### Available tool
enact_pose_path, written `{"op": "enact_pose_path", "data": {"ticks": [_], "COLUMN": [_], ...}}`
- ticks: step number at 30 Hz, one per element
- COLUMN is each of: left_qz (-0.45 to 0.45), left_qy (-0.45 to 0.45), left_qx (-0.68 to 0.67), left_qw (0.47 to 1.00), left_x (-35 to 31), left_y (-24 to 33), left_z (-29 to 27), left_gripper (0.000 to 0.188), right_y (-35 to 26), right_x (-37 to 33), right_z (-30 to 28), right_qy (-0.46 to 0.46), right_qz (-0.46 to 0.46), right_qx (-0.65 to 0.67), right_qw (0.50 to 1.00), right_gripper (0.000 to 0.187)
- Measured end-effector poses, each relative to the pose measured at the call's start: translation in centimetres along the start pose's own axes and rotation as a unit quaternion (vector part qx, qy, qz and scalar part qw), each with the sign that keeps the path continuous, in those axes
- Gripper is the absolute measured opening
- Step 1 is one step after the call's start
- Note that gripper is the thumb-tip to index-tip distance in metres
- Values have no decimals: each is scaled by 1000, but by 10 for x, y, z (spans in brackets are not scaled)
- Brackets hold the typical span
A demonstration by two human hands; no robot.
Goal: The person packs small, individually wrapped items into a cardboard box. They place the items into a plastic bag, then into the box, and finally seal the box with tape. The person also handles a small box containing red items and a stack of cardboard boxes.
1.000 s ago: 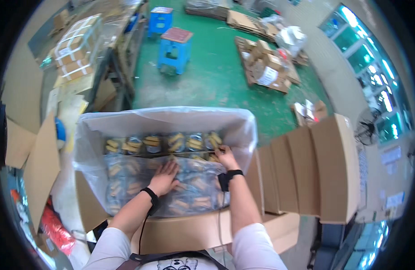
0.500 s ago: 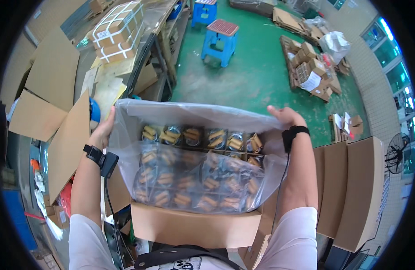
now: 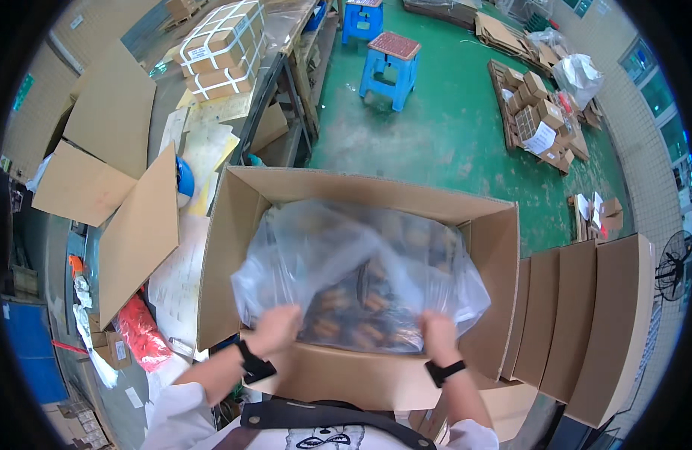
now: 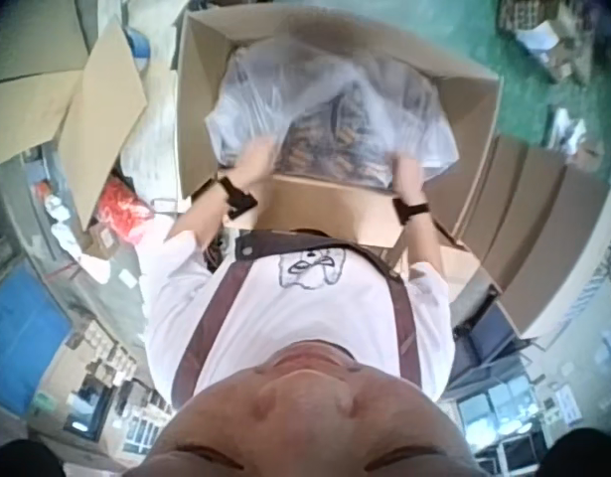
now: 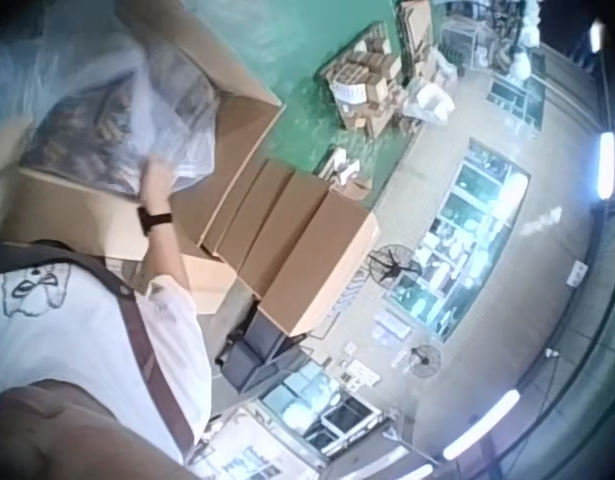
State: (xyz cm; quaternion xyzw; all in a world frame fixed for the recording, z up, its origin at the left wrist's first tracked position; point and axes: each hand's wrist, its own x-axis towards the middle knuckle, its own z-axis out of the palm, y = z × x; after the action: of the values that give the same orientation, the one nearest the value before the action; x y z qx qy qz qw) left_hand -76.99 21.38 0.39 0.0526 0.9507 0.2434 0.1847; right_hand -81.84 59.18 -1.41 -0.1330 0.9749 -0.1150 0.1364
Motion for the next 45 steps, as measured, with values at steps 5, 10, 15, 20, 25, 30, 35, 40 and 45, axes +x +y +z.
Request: {"op": "enact_pose_path", "data": {"ticks": [5,10,15,20,25,30,35,40,45], "left_qz": [172,-79,-5,15,9,119,-76,-221,-141], "left_qy": [-111,255,-33,-87,-128,-215,72,391,433], "left_qx": [-89,22,163,138,125,85,-639,-827,-738], "left_qw": [975,963,986,987,984,966,762,339,498], "left_x": [-47,26,42,-9,-5,-25,-126,-144,-148], "left_y": [-19,25,-10,9,14,13,-28,-200,-231], "left_z": [42,-91,77,109,96,65,-109,-158,-156], "left_gripper": [18,45,71,61,61,52,22,56,31], "right_y": [0,-7,-18,-42,-113,-151,-162,-163,-198], "right_x": [-40,34,32,-30,66,42,-27,-45,-88], "right_z": [-7,-121,64,16,-70,85,65,-9,-37], "right_qy": [-235,178,-6,-373,303,-98,-121,22,43], "right_qz": [-32,83,158,121,-35,-161,-122,-7,-58], "right_qx": [266,77,44,110,132,-53,125,318,402], "right_qw": [934,977,986,913,943,981,977,948,913], "right_gripper": [15,35,81,71,54,71,57,27,26]}}
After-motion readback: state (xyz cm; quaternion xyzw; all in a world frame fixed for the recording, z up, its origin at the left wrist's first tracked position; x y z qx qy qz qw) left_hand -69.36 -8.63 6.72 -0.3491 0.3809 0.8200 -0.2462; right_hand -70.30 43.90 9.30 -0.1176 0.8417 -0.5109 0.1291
